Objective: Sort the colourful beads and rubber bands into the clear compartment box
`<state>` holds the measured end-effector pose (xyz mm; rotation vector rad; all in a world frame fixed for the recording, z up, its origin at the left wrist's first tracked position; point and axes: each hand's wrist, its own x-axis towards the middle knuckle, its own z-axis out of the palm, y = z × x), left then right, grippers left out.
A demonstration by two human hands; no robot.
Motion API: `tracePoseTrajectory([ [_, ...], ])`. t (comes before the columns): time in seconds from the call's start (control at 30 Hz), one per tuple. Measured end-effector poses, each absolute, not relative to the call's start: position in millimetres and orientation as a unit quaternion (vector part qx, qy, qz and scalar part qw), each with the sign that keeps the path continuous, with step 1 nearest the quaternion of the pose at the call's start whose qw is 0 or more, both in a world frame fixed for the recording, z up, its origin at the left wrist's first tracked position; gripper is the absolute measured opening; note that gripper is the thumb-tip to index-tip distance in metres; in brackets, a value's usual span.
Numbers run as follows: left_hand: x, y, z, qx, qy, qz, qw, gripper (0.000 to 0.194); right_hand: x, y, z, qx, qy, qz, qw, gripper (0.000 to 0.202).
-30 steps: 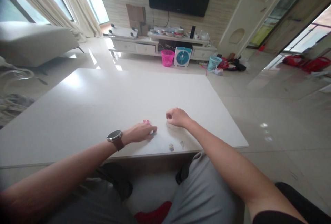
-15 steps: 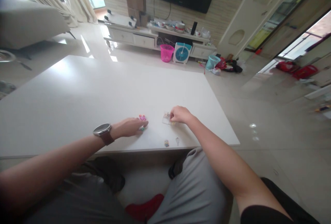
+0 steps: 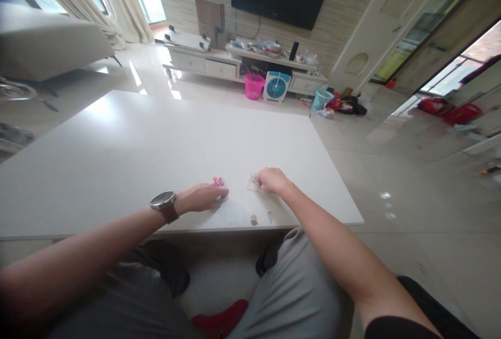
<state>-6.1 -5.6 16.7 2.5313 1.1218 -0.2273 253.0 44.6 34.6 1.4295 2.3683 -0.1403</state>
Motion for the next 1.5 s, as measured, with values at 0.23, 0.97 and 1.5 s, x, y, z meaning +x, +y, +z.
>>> tracePoseTrajectory([
  [0.23, -13, -1, 23, 0.877, 0.436, -0.104, 0.175, 0.045, 254, 44, 33, 0.499, 0.845, -0.044, 0.190, 0.022],
  [0.97, -11, 1, 12, 0.897, 0.385, -0.043, 0.215, 0.028, 260, 46, 30, 0.495, 0.846, -0.054, 0.193, 0.025],
  [1.5, -6, 4, 6, 0.917, 0.339, -0.008, 0.210, 0.017, 260, 46, 33, 0.495, 0.846, -0.065, 0.185, 0.023],
])
